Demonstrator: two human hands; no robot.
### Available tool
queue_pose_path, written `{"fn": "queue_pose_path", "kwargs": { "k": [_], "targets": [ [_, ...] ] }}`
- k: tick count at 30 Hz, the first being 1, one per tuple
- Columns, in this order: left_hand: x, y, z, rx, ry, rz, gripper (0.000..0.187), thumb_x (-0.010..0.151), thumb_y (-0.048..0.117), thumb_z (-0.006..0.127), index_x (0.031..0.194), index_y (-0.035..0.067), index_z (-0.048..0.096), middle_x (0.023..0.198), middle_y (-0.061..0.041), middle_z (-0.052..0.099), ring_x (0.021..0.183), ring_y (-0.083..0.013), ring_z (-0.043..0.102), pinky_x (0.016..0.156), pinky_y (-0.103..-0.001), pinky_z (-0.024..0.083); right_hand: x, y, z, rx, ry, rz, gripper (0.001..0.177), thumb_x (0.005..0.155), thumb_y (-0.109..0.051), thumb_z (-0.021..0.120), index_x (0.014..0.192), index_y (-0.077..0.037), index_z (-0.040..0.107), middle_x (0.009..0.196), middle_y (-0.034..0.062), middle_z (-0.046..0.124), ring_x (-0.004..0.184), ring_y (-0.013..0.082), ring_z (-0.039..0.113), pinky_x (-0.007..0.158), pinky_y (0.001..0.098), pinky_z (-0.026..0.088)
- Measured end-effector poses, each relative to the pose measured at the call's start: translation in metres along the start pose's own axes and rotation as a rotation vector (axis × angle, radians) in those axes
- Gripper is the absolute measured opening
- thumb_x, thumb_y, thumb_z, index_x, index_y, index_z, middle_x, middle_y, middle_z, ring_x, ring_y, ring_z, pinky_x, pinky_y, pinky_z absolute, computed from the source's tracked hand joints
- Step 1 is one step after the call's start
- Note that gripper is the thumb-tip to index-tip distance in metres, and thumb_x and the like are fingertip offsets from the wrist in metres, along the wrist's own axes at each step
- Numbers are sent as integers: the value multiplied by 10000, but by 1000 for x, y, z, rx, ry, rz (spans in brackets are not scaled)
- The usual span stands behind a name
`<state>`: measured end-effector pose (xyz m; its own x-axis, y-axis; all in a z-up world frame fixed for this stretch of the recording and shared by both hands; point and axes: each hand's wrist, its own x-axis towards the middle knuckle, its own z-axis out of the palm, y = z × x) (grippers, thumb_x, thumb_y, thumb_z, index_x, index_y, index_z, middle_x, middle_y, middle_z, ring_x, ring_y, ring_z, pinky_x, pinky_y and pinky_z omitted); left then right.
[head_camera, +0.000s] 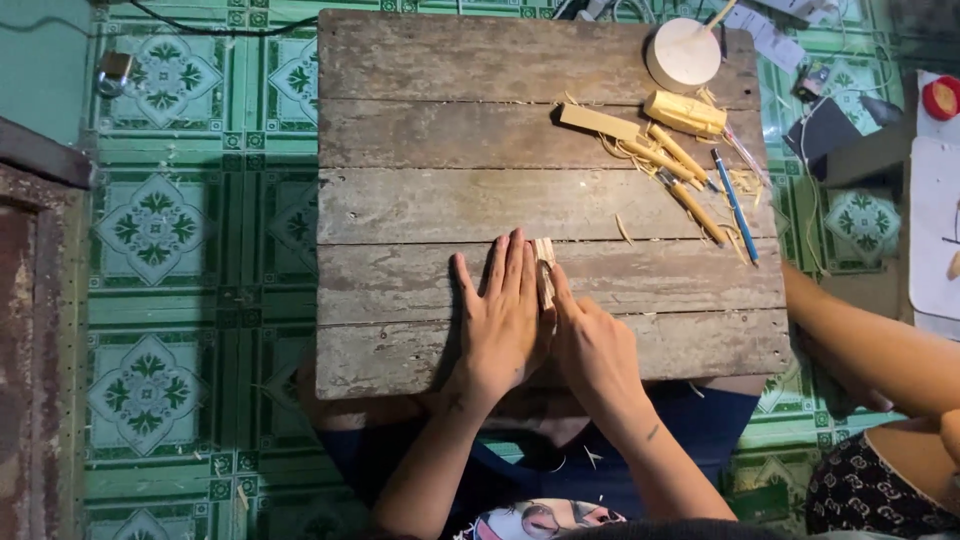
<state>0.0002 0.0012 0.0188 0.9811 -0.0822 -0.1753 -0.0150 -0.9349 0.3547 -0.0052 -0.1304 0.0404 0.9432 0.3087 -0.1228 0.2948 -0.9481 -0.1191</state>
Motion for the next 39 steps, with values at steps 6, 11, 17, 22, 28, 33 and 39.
{"fn": "queue_pose_path", "kwargs": {
  "k": [6,11,17,22,28,33,39],
  "targets": [
    [5,-5,16,14,37,29,619,1006,29,296,1609,85,171,1722,-83,53,1585,-232,58,1157,-744,-118,-3,-6,0,-63,47,9,601,970,-256,564,1558,-197,458,723,99,646,579,359,702,534,489,590],
    [9,-12,48,126,193,79,595,1021,77,330,1604,83,214,1722,-98,124,1581,-250,126,1182,-761,-7,0,-7,7,-74,29,-3,705,904,-233,630,1575,-150,431,722,112,641,574,369,704,532,508,591],
    [10,-12,54,208,210,71,672,998,-8,360,1627,106,153,1734,-59,57,1594,-233,70,1178,-762,-31,4,-6,15,-127,34,-23,777,857,-187,624,1599,-130,401,706,73,617,540,316,695,515,468,593],
    [2,-10,43,348,291,71,668,1010,59,443,1630,133,203,1741,-33,17,1596,-222,47,1190,-764,79,21,-2,14,-159,73,-45,773,847,-153,619,1593,-110,418,728,59,622,565,296,700,522,453,598],
    [-5,-3,6,411,158,42,914,801,229,567,1614,106,170,1732,-13,-26,1593,-237,28,1241,-743,59,37,7,5,24,124,-63,756,863,-121,583,1600,-138,417,718,111,576,590,391,659,540,497,558],
    [2,-4,14,82,171,82,798,846,224,515,1574,11,267,1699,-128,180,1556,-294,184,1180,-775,0,32,25,8,82,104,-65,603,978,-251,535,1569,-319,439,737,95,577,648,402,670,561,531,549],
    [2,2,-9,-63,77,93,990,868,493,672,1566,-60,240,1657,-242,226,1544,-373,189,1144,-766,7,34,41,-14,163,26,-117,514,996,-306,513,1505,-368,481,793,102,647,735,419,699,624,547,573]
  ]
}}
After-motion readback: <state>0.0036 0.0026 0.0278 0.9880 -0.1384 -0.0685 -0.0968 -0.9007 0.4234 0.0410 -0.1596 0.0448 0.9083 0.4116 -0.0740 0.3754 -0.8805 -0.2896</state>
